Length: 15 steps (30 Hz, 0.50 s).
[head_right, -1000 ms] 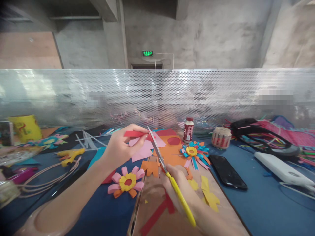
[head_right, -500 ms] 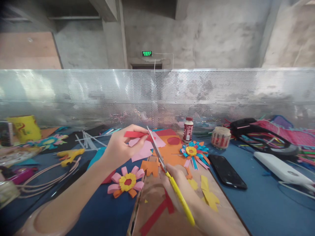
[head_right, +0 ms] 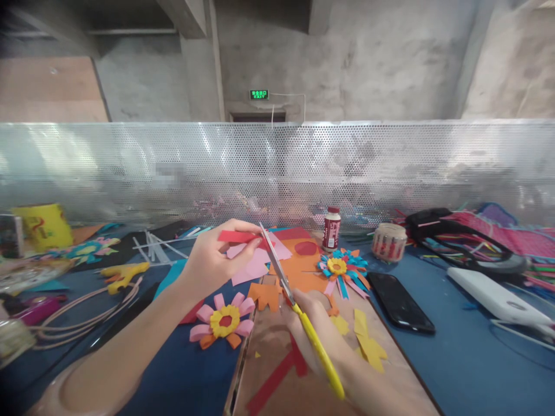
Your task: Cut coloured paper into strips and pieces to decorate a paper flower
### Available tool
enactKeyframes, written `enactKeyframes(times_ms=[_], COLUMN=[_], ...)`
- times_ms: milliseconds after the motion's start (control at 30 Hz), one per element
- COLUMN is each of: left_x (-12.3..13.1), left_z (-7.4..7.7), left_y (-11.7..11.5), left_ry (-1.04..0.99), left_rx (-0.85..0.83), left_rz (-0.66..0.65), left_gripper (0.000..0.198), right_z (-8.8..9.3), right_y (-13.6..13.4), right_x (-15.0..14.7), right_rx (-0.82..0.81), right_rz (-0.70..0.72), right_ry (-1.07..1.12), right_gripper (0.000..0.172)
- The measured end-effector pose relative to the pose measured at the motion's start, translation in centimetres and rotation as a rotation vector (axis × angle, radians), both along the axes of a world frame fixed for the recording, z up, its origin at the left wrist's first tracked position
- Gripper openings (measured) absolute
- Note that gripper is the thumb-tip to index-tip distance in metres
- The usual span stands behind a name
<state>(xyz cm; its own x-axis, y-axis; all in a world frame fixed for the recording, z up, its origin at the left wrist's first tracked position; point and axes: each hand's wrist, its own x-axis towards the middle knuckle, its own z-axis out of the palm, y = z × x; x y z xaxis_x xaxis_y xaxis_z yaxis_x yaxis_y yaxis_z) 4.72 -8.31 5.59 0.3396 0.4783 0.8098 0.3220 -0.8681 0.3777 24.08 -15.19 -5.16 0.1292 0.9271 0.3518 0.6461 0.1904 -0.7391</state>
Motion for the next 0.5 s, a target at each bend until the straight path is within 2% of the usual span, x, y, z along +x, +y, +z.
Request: enactKeyframes(times_ms=[267, 500], left_x=[0.0, 0.2], left_z=[-0.1, -0.4], left_y=[0.2, 0.3], left_ry=[-0.013, -0.064], left_rx=[-0.017, -0.046], left_rz=[-0.013, -0.065], left_gripper=[0.016, 0.029], right_z=[-0.4, 0.7], right_y=[1.0, 0.8], right_x=[-1.4, -1.5], right_rx=[-0.182, -0.23], right_rz=[0.181, 0.189], right_ry=[0.158, 0.163], right_gripper=[0.033, 0.035])
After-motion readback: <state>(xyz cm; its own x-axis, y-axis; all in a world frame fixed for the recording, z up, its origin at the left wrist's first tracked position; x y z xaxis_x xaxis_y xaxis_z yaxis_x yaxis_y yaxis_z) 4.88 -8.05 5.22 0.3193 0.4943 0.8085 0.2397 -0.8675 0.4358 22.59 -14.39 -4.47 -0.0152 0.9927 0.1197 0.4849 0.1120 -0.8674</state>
